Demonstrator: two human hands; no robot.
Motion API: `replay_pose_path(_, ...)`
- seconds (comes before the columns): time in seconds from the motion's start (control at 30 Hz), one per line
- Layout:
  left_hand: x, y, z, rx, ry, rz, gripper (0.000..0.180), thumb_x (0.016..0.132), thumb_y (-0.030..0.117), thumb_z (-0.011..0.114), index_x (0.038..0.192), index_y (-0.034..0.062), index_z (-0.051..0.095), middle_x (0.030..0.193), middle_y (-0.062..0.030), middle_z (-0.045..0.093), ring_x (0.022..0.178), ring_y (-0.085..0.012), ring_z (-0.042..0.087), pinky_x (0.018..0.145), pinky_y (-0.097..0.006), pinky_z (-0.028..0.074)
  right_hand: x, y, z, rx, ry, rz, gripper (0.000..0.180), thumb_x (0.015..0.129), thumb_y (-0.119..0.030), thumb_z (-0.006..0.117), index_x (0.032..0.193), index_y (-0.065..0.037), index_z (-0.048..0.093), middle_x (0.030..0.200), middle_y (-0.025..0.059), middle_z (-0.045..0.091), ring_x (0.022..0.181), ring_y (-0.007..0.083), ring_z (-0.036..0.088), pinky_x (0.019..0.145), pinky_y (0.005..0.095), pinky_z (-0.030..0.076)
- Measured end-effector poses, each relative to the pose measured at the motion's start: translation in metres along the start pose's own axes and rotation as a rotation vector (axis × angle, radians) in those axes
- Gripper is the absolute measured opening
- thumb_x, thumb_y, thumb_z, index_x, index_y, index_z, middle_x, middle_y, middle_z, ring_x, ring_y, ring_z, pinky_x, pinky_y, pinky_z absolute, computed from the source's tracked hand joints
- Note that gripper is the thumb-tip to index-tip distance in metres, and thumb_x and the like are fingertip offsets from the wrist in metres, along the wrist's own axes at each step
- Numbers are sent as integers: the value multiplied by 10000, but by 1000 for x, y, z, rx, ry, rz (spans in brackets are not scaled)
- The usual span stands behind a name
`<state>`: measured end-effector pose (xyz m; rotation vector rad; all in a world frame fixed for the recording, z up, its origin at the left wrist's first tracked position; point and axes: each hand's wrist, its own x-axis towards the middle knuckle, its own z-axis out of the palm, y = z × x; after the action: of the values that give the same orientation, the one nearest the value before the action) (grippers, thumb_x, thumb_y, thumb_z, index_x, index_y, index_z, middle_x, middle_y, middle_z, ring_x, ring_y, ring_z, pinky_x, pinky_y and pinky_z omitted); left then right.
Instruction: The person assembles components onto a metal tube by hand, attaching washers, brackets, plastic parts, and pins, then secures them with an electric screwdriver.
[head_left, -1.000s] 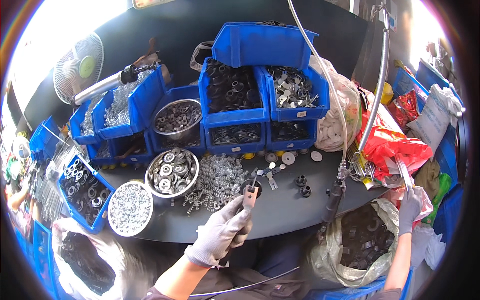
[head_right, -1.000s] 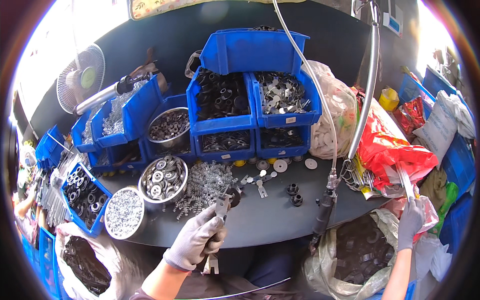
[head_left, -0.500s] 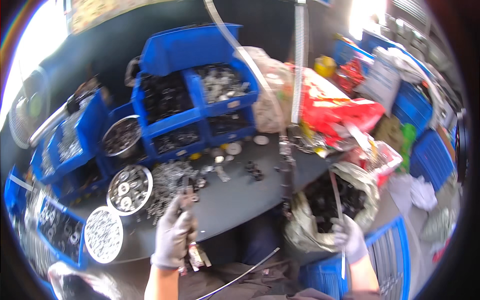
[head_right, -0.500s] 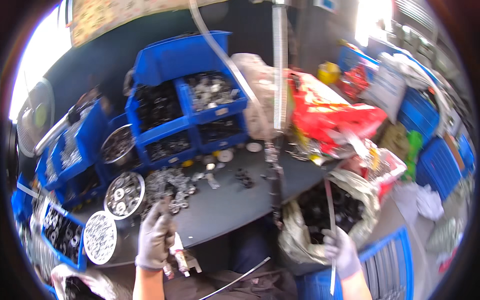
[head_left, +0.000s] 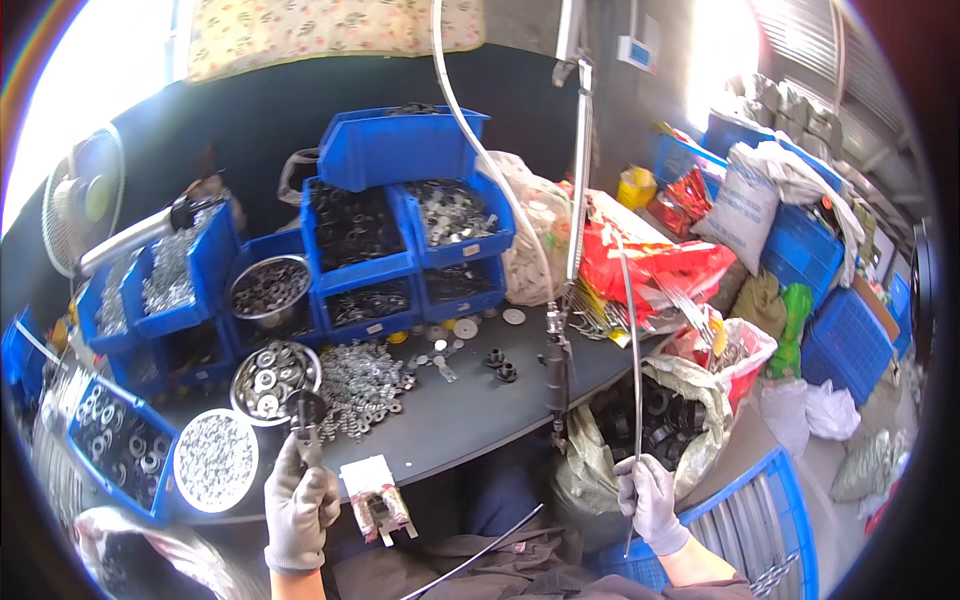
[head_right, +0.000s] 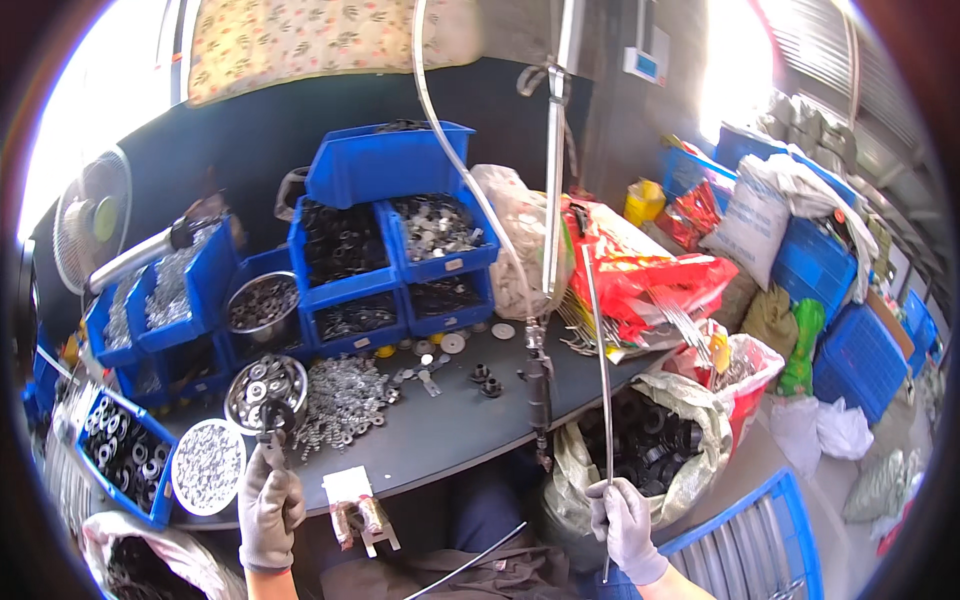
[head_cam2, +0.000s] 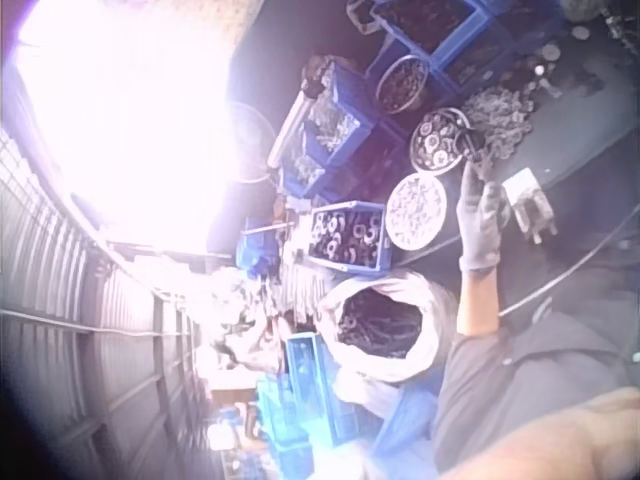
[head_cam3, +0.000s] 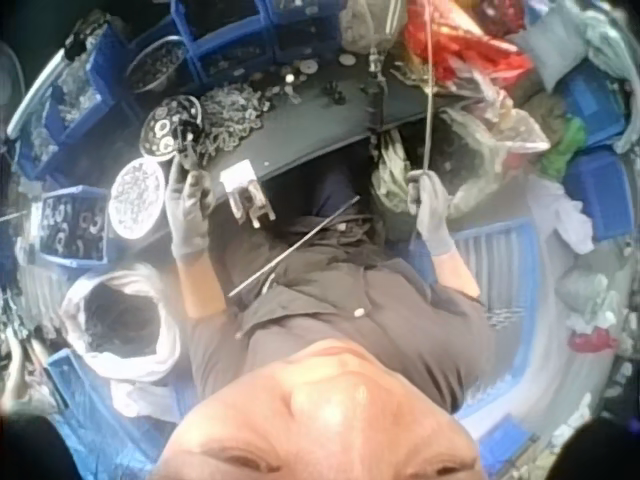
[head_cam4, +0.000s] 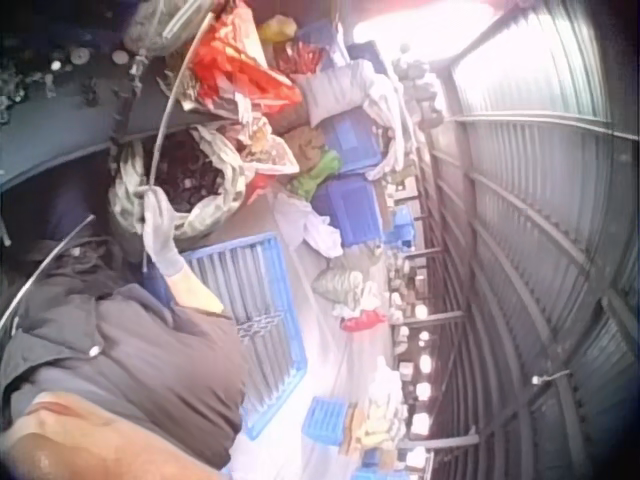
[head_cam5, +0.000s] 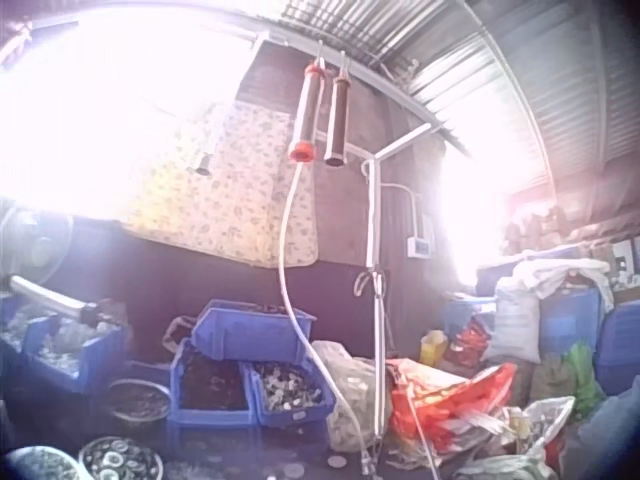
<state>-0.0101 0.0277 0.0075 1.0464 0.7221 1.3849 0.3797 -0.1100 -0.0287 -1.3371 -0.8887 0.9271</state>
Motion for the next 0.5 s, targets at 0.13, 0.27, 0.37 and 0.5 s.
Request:
replay_pose_path(0.13, -7, 9, 9, -6, -8, -21, 432, 859, 369, 726, 1093, 102, 479, 611, 55, 409, 441, -20, 311, 385, -174, 216, 16, -40, 42, 147, -75, -86, 265, 983, -91, 456, 1223, 5, 513, 827, 21, 559, 633, 52, 510, 567, 176, 422)
replay_pose_path(0.27, -19, 17, 0, -17, -7, -100, 481, 850, 367, 734, 1160, 89, 494, 670, 27, 453, 495, -35, 355, 412, -173, 258, 34, -82, 84, 112, -140, -36, 185, 981, -92, 477, 1102, -18, 595, 672, -28, 477, 473, 31, 390, 407, 169, 304)
replay_pose_path(0.37, -28, 30, -12, -1, 29, -78, 601, 880, 296, 693, 1359, 57, 421, 685, 22, 468, 501, -39, 374, 423, -180, 279, 59, -125, 113, 221, -138, -336, 229, 1008, -163, 462, 1125, -18, 597, 711, -18, 505, 502, 41, 433, 422, 178, 336)
replay_pose_path(0.5, -46, 40, -38, -12, 60, 5, 594, 884, 306, 684, 1349, 52, 416, 660, 29, 434, 484, -38, 352, 416, -180, 261, 104, -169, 163, 58, -319, -493, 201, 1001, -156, 490, 1077, -23, 619, 820, -17, 566, 756, 58, 541, 671, 206, 453)
